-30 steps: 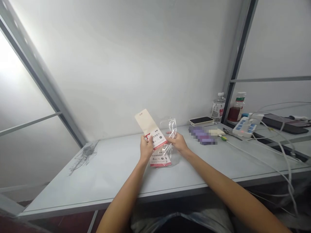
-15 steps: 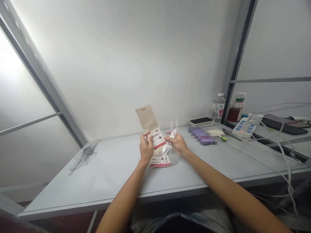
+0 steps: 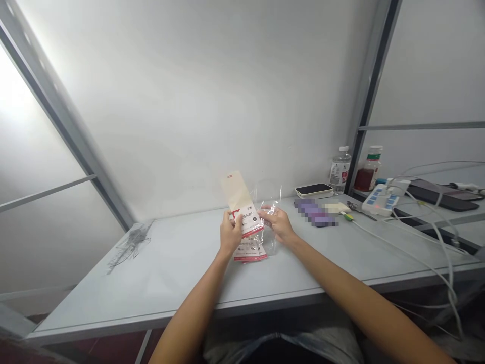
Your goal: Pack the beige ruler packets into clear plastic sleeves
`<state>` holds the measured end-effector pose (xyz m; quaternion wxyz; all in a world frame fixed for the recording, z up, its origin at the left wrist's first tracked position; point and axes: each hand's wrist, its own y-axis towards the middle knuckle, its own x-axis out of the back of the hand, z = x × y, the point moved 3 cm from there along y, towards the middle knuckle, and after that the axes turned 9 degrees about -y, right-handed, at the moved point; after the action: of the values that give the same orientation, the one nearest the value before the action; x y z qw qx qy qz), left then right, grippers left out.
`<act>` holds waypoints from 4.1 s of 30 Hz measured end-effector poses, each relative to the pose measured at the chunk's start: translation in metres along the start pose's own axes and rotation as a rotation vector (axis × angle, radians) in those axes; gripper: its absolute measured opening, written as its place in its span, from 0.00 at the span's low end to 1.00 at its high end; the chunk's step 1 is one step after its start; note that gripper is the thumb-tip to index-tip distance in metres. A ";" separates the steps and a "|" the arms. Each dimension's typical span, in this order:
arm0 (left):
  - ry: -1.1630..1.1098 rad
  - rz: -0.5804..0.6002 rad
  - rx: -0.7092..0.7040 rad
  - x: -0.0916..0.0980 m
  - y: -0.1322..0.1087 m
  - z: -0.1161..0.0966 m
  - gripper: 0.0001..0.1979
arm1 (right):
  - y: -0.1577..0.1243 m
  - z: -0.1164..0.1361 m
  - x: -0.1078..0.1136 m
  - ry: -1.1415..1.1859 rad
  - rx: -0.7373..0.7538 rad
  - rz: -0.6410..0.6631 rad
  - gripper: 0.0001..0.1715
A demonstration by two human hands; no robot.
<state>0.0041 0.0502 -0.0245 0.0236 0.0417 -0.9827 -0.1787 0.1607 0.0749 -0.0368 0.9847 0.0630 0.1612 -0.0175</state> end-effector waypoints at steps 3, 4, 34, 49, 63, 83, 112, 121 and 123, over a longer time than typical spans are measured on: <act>0.031 0.086 0.001 -0.003 0.000 0.004 0.16 | -0.001 -0.001 -0.001 -0.015 -0.025 0.018 0.24; 0.045 0.115 0.016 -0.004 0.000 0.005 0.16 | -0.001 -0.001 -0.002 -0.006 -0.030 0.027 0.24; 0.037 0.270 0.195 -0.003 0.000 -0.004 0.13 | 0.008 0.001 0.010 0.036 0.010 -0.080 0.23; 0.004 0.365 0.210 -0.004 -0.002 -0.006 0.16 | 0.007 -0.001 0.008 0.093 -0.045 -0.046 0.24; -0.255 0.364 0.269 -0.001 0.001 -0.013 0.18 | 0.002 0.007 0.003 0.080 -0.093 0.133 0.16; -0.002 0.036 0.249 0.011 0.007 0.002 0.36 | -0.007 0.004 -0.002 -0.319 0.096 0.216 0.22; 0.471 0.180 -0.093 -0.003 -0.002 -0.001 0.16 | -0.005 -0.006 -0.007 -0.599 0.282 0.172 0.29; 0.283 0.185 -0.058 -0.002 0.000 0.000 0.17 | -0.009 0.000 -0.010 -0.439 0.270 0.229 0.28; 0.185 0.150 0.012 -0.001 0.002 0.003 0.16 | -0.010 0.001 -0.011 -0.380 0.249 0.249 0.27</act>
<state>0.0051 0.0535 -0.0260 0.1271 -0.0155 -0.9778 -0.1661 0.1501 0.0646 -0.0340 0.9766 0.1989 -0.0388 0.0725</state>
